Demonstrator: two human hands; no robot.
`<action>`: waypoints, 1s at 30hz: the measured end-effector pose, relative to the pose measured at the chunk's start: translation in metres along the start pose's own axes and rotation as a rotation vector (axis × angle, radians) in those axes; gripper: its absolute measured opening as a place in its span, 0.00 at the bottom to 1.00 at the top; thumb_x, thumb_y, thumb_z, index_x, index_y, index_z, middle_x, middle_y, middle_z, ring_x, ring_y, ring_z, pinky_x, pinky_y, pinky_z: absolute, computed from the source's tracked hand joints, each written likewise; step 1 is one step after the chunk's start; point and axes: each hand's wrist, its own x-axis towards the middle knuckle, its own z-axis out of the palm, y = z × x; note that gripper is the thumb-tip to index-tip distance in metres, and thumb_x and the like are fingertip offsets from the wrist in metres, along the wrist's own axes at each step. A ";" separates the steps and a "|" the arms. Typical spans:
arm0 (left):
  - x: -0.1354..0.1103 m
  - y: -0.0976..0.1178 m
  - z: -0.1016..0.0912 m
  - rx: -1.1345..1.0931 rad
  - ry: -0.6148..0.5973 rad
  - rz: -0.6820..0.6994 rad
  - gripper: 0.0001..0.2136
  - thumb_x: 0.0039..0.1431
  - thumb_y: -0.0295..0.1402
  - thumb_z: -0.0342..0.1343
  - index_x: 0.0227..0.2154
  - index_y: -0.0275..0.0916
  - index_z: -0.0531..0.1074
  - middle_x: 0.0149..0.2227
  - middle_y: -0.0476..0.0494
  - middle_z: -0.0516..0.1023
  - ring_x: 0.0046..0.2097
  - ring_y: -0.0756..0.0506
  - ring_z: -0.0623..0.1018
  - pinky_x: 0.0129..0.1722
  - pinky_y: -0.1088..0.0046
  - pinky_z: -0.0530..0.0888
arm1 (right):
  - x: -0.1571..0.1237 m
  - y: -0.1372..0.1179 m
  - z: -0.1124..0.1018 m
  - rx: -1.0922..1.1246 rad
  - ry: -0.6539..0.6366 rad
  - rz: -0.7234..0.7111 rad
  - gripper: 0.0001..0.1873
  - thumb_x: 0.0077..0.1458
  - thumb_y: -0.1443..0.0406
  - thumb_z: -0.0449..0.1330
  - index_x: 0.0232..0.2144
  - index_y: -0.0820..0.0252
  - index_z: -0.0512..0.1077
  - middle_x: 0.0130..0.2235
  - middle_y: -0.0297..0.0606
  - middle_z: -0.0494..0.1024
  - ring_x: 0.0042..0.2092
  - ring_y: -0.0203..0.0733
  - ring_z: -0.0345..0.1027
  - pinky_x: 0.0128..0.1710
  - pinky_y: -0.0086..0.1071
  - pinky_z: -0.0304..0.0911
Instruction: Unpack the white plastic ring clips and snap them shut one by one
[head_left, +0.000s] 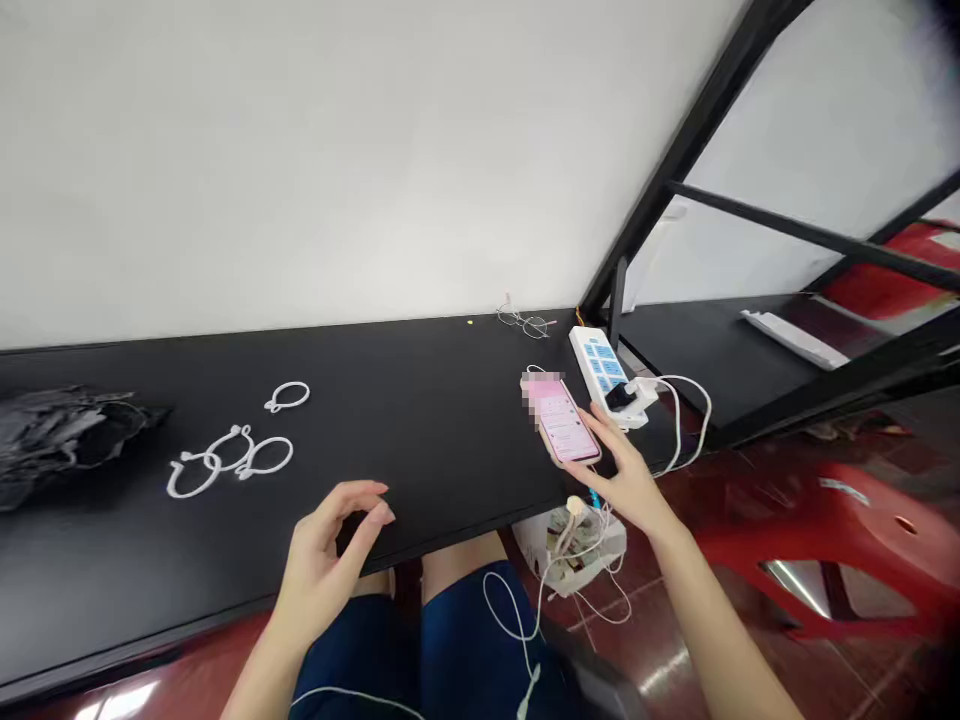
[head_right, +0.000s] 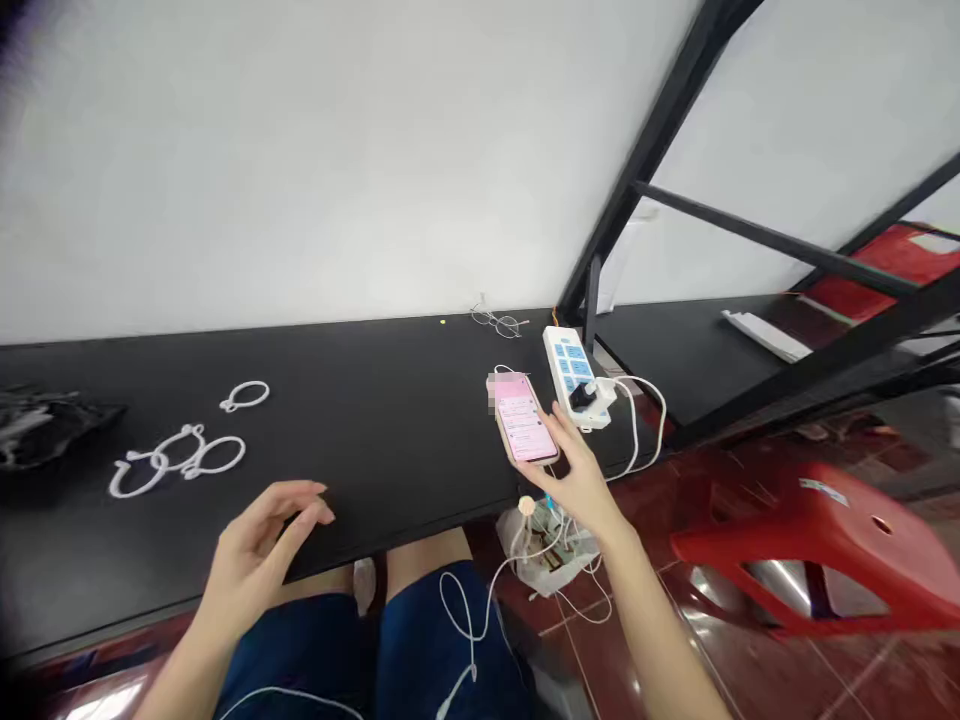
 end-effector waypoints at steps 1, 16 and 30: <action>0.000 -0.001 -0.001 0.004 -0.005 0.008 0.10 0.60 0.41 0.53 0.38 0.40 0.70 0.29 0.48 0.76 0.35 0.46 0.76 0.39 0.71 0.70 | -0.008 0.001 -0.004 -0.005 0.004 -0.030 0.28 0.54 0.59 0.63 0.57 0.53 0.68 0.67 0.44 0.55 0.65 0.52 0.54 0.62 0.50 0.54; 0.007 -0.017 -0.006 -0.045 -0.114 0.168 0.07 0.62 0.34 0.53 0.41 0.39 0.70 0.30 0.47 0.77 0.35 0.48 0.77 0.41 0.72 0.71 | 0.024 -0.019 0.003 -0.362 -0.012 -0.098 0.25 0.63 0.53 0.50 0.55 0.60 0.70 0.66 0.48 0.55 0.65 0.57 0.52 0.62 0.54 0.53; 0.057 -0.034 -0.131 0.672 0.285 0.126 0.16 0.60 0.40 0.50 0.47 0.38 0.70 0.48 0.38 0.74 0.52 0.37 0.72 0.53 0.58 0.68 | 0.103 -0.172 0.114 0.232 -0.609 -0.325 0.21 0.61 0.58 0.56 0.55 0.54 0.68 0.49 0.42 0.77 0.46 0.42 0.73 0.46 0.37 0.69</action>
